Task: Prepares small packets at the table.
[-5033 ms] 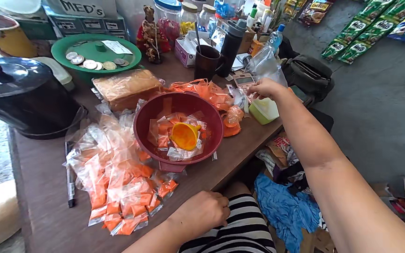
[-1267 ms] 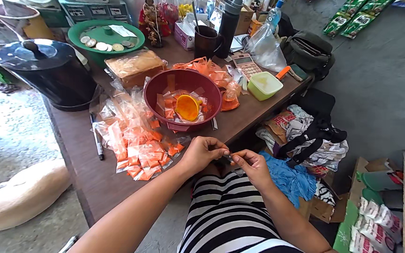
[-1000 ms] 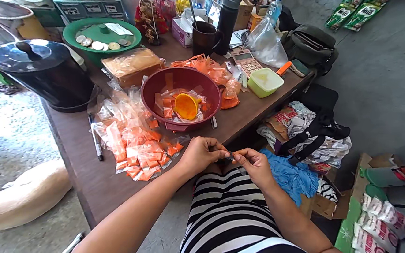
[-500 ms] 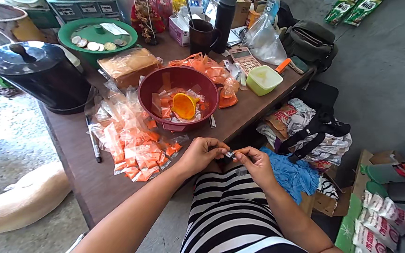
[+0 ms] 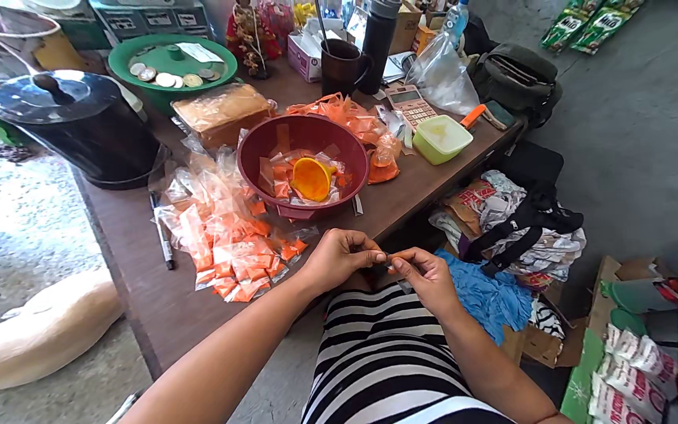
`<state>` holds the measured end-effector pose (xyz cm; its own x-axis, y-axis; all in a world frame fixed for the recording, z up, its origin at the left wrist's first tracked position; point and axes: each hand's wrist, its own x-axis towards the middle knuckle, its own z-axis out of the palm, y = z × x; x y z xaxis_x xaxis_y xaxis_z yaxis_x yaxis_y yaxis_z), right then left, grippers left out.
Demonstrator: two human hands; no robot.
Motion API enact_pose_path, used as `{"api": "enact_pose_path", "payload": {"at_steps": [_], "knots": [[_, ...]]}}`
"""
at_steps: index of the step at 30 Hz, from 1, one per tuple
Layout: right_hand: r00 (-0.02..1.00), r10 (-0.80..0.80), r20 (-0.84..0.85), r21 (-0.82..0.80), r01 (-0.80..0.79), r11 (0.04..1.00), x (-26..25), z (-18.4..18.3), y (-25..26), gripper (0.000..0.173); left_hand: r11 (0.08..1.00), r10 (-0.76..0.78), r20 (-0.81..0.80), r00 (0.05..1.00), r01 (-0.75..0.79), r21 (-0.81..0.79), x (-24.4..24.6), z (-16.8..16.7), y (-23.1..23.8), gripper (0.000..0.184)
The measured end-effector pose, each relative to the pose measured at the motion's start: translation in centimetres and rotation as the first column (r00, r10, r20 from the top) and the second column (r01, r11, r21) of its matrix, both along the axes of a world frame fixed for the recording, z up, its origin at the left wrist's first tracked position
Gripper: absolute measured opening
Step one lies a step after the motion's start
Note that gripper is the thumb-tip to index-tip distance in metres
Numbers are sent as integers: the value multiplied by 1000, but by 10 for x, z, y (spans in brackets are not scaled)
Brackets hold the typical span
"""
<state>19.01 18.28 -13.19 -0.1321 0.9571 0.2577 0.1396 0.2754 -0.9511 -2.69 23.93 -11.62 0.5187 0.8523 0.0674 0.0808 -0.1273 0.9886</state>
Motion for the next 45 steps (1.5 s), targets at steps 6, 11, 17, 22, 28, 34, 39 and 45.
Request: {"api": "enact_pose_path", "payload": {"at_steps": [6,11,17,22,28,34,39,45], "knots": [[1000,-3,-10,-8,3,1000,0,2,0,14,998,-68,0,998,68,11,0,-3,0,16],[1000,1,-12,-10,-1,1000,-1,1,0,14,999,30,-113,993,-34,-31,0,7,-2,5],[999,25,-28,-10,-26,1000,-4,1,-1,14,999,31,-88,996,-34,-33,0,6,-2,14],[1000,1,-26,-9,-2,1000,-1,1,0,14,997,-73,74,995,72,18,0,-3,0,11],[997,-31,-71,-31,29,999,1,4,0,14,999,-19,83,996,22,-34,2,1,-1,25],[992,-50,-115,-52,45,998,0,6,-3,14,997,49,77,996,-44,-59,3,4,-4,35],[990,-48,-135,-66,39,997,-4,6,-3,13,998,43,131,990,-38,-43,6,2,-7,23],[990,-65,-127,-81,55,995,-4,3,-3,13,988,141,149,979,-148,36,6,3,-8,10]]}}
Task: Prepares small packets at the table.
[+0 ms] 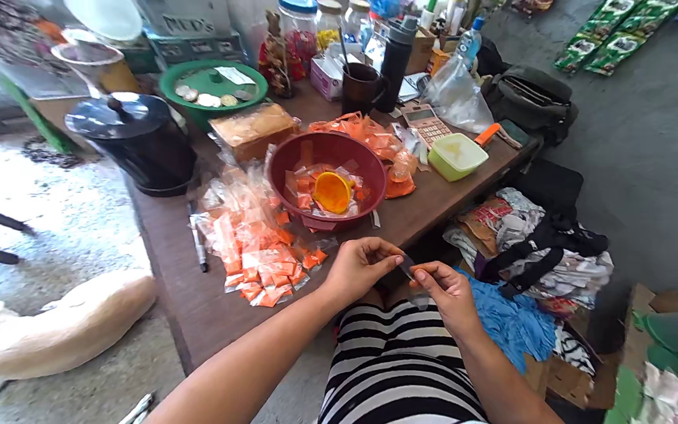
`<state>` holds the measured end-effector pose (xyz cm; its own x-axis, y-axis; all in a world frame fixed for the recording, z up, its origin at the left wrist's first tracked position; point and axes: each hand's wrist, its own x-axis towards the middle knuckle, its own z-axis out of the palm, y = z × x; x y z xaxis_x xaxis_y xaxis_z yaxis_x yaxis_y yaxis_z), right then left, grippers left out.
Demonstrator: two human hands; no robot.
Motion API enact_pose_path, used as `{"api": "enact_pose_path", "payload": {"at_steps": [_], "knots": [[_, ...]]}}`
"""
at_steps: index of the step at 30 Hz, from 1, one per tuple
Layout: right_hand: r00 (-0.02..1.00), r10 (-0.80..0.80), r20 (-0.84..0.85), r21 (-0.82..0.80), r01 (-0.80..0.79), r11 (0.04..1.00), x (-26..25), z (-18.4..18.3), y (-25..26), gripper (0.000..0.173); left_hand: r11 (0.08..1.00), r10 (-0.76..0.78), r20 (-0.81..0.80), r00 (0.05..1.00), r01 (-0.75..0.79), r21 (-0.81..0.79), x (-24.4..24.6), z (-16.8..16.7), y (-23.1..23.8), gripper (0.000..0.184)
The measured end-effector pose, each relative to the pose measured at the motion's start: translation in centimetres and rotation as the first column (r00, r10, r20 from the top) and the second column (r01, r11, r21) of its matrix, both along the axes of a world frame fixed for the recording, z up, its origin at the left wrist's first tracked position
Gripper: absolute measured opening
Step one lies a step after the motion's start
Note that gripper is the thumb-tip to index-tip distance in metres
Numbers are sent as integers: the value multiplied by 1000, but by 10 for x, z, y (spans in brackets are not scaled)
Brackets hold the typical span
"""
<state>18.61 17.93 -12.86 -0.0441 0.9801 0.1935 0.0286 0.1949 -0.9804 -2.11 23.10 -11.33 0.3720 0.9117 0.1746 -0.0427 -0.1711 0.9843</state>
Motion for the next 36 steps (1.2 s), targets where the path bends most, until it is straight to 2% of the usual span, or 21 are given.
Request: {"api": "enact_pose_path", "payload": {"at_steps": [9,10,13,15,19,21,27,36], "knots": [[1000,24,-8,0,-24,1000,0,-1,-1,13,999,-14,34,999,12,42,0,-3,0,11],[999,43,3,15,-43,999,1,-2,-1,17,999,-14,34,999,13,36,0,-3,0,11],[993,105,50,81,-108,991,5,-4,2,43,999,-23,26,999,23,23,1,-5,-1,11],[992,118,54,105,-123,987,4,-4,4,48,999,-35,18,999,34,19,2,-6,-1,11],[997,73,15,113,-75,991,-4,-2,2,19,998,-53,32,998,52,29,2,-6,-2,10],[998,56,-27,92,-53,994,-7,0,0,13,998,-60,37,998,59,25,2,-6,-2,11],[981,47,-187,13,-46,999,-5,2,1,12,988,-152,77,985,149,47,3,-8,-1,25],[973,55,-223,-1,-57,998,-7,3,0,12,988,-137,75,988,131,82,4,-9,-1,15]]}}
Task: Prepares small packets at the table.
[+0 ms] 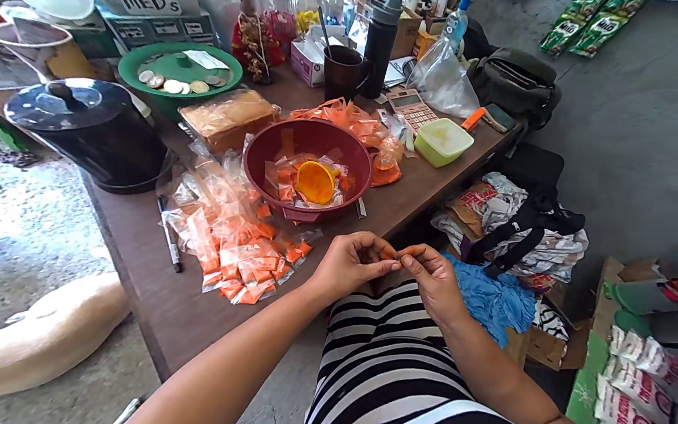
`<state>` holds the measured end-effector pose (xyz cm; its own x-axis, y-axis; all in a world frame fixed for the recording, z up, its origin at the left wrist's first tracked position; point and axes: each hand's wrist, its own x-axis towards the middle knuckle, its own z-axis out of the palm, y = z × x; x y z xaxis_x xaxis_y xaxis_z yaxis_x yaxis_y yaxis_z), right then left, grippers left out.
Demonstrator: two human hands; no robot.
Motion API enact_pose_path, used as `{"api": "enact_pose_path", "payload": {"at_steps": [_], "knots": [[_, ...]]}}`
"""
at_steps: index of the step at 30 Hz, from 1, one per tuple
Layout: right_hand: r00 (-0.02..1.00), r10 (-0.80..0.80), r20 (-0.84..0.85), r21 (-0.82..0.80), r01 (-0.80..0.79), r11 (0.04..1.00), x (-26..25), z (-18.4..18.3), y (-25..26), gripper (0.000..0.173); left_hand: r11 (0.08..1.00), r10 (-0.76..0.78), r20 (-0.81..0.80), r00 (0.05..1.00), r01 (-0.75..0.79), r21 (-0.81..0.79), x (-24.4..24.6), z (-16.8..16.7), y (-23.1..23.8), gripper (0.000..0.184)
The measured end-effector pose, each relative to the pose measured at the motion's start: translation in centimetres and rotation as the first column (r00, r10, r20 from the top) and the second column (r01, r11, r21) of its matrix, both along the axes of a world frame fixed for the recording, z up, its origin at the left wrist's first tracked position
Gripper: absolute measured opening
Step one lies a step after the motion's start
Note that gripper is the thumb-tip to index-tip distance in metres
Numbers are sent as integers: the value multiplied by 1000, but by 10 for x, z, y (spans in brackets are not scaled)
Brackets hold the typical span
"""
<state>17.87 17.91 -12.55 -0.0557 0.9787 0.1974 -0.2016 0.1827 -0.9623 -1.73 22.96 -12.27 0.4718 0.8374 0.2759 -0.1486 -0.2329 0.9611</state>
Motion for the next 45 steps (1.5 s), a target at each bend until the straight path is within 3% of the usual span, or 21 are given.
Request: {"api": "enact_pose_path", "payload": {"at_steps": [5,14,20,25,30,35,45], "knots": [[1000,-8,27,69,6,998,-1,-2,1,13,1000,19,5,1000,-19,17,0,0,0,10],[965,-120,233,314,42,948,2,-7,5,25,994,35,-16,999,-33,108,0,0,-1,11],[950,-151,273,375,39,926,2,-6,6,16,989,44,-24,999,-40,141,1,-2,1,11],[943,-202,264,406,82,910,0,-6,5,16,994,105,-64,992,-104,9,0,4,-3,13],[930,-257,262,437,123,891,-1,-7,6,15,988,-61,-62,996,51,-143,-1,7,-3,7],[929,-266,257,439,132,889,-1,-9,5,16,966,-78,14,997,79,-246,0,10,-4,6],[913,-248,325,451,80,889,-1,-10,4,16,964,-17,28,999,24,-266,2,8,-4,2]]}}
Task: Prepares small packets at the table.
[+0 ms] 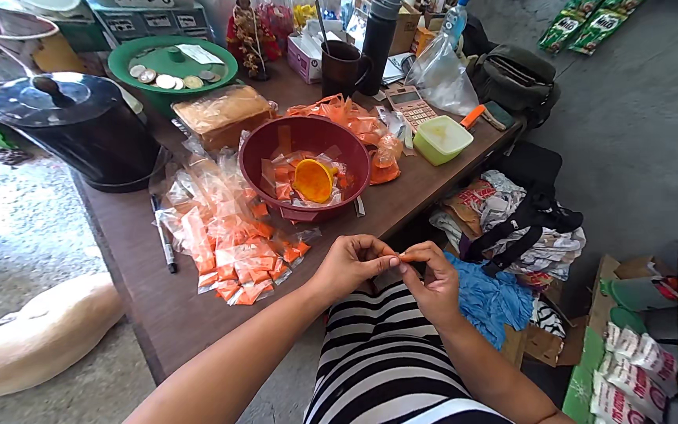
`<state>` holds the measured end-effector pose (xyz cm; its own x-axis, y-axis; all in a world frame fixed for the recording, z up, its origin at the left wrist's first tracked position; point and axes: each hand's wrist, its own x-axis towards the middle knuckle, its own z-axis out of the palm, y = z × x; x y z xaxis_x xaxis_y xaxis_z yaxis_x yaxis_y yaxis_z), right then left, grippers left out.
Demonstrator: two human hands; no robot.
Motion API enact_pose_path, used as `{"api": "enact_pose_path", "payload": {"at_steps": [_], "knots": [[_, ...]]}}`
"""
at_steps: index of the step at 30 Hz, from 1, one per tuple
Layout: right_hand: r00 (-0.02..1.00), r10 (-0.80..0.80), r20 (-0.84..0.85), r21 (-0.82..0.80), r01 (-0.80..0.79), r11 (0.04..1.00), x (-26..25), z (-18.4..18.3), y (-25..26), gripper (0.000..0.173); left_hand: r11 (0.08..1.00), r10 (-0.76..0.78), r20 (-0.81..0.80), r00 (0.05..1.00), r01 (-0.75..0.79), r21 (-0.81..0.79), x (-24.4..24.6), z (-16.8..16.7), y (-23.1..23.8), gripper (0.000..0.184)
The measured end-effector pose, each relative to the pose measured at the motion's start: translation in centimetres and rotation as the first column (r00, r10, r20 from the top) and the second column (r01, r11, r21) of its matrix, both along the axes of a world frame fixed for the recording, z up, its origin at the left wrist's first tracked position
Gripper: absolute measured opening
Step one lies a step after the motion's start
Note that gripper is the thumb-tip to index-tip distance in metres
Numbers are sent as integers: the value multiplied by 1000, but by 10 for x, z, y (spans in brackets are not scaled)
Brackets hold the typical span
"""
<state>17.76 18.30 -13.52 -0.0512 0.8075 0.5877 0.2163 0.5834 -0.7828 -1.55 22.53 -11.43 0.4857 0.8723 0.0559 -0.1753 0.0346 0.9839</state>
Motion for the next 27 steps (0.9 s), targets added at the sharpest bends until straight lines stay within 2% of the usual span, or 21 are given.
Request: {"api": "enact_pose_path", "payload": {"at_steps": [3,6,8,11,18,27], "knots": [[996,81,-32,-85,-83,993,5,1,-2,21,1000,29,-5,1000,-29,-10,1,0,0,2],[969,137,-204,-250,-186,950,8,5,-4,36,999,34,-19,999,-34,-5,0,1,0,3],[943,99,-319,-366,-219,905,7,11,-5,33,1000,25,-34,999,-25,4,-1,1,1,4],[918,77,-389,-475,-271,837,8,19,-6,24,1000,4,-57,998,-4,9,-3,2,2,6],[911,46,-410,-529,-278,802,5,19,-6,7,997,-61,-148,987,54,-53,-4,6,4,7],[922,19,-387,-564,-253,786,5,19,-6,7,983,-125,-168,978,99,-155,-4,12,2,4]]}}
